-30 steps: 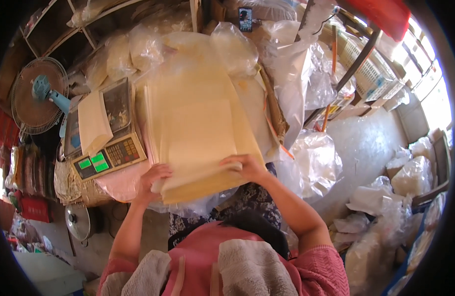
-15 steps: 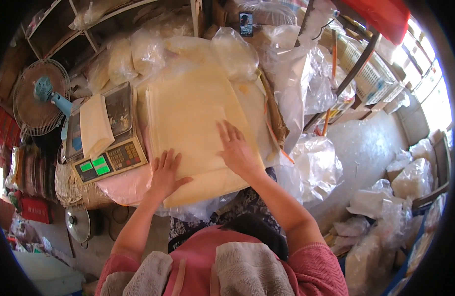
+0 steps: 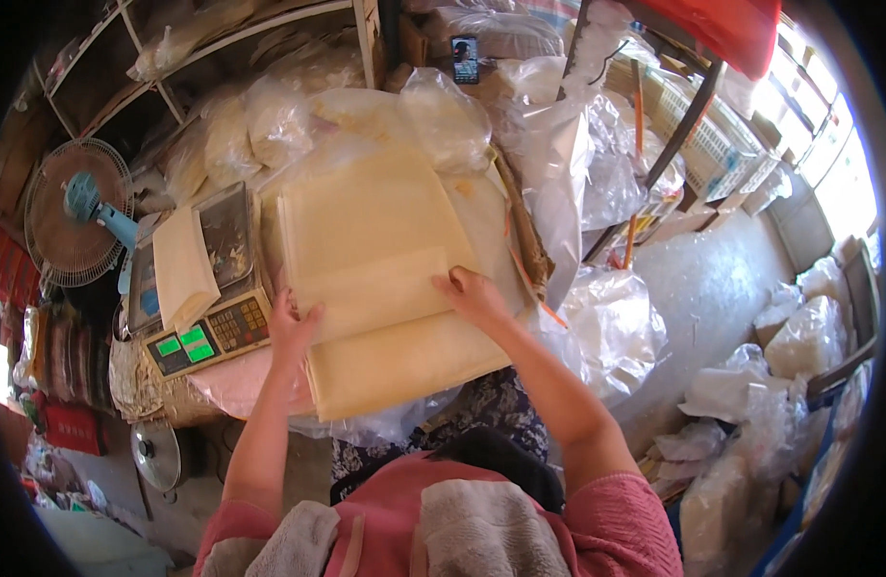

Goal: The person stacks thin translucent sheets onto a digital scale by hand, folding some of the sheets and rearranging them between piles.

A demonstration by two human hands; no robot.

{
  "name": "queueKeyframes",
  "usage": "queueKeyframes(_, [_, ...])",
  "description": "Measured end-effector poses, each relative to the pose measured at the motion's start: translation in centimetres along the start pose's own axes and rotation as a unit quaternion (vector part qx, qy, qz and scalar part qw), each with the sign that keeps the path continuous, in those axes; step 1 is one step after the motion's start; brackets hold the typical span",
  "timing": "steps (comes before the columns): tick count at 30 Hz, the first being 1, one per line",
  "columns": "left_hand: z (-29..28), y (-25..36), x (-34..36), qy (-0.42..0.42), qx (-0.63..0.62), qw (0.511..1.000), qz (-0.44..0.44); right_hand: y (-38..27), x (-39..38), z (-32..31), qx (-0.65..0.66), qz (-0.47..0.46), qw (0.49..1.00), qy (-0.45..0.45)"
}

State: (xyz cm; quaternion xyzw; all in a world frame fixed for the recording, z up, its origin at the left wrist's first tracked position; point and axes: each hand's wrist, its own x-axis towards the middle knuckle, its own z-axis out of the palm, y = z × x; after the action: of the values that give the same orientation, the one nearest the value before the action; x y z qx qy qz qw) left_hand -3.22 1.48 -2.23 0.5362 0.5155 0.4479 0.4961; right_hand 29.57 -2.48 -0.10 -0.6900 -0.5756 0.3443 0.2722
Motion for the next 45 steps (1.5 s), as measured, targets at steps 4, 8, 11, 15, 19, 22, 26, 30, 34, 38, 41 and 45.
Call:
queueKeyframes(4, [2.1,-1.6,1.7,0.082,0.427,0.88,0.19,-1.4,1.5,1.1,-0.144,0.007,0.986,0.084])
queueKeyframes(8, [3.7,-2.0,1.0,0.02,0.589,0.784,0.194,-1.5,1.7,2.3,-0.227,-0.112,0.954,0.162])
queueKeyframes(11, [3.6,-2.1,0.9,0.031,0.596,0.778,0.194,-2.6,1.2,3.3,-0.324,-0.28,0.891,0.151])
queueKeyframes(15, [4.2,-1.9,0.9,0.045,0.608,0.762,0.22,0.4,2.2,5.9,-0.317,-0.261,0.894,0.178])
queueKeyframes(19, [4.6,2.2,0.4,-0.012,0.657,0.735,0.17,1.0,2.8,3.3,-0.204,-0.224,0.935,0.185])
queueKeyframes(22, [4.6,3.1,-1.5,-0.076,0.621,0.775,0.09,-2.0,-0.5,2.3,-0.094,-0.117,0.954,0.259])
queueKeyframes(26, [5.1,1.7,-4.9,-0.22,0.494,0.84,0.04,-1.7,-3.0,5.3,0.247,0.116,0.961,-0.042])
queueKeyframes(30, [2.5,3.6,-6.8,-0.079,-0.159,0.982,-0.057,-5.9,-3.6,6.6,0.379,-0.029,0.918,-0.114])
queueKeyframes(34, [-5.5,8.8,-3.9,0.069,-0.168,0.97,0.162,-11.7,-4.8,4.2,0.397,-0.052,0.902,-0.16])
queueKeyframes(38, [-18.4,13.7,1.0,0.188,-0.082,0.97,0.131,-11.0,-4.8,4.4,0.349,-0.055,0.913,-0.205])
queueKeyframes(41, [-24.6,10.9,4.6,0.213,-0.106,0.97,0.037,-9.3,-4.9,5.0,0.347,-0.019,0.912,-0.217])
queueKeyframes(45, [-23.6,7.9,5.7,0.261,-0.047,0.964,0.001,-7.2,-5.4,4.8,0.342,-0.005,0.918,-0.201])
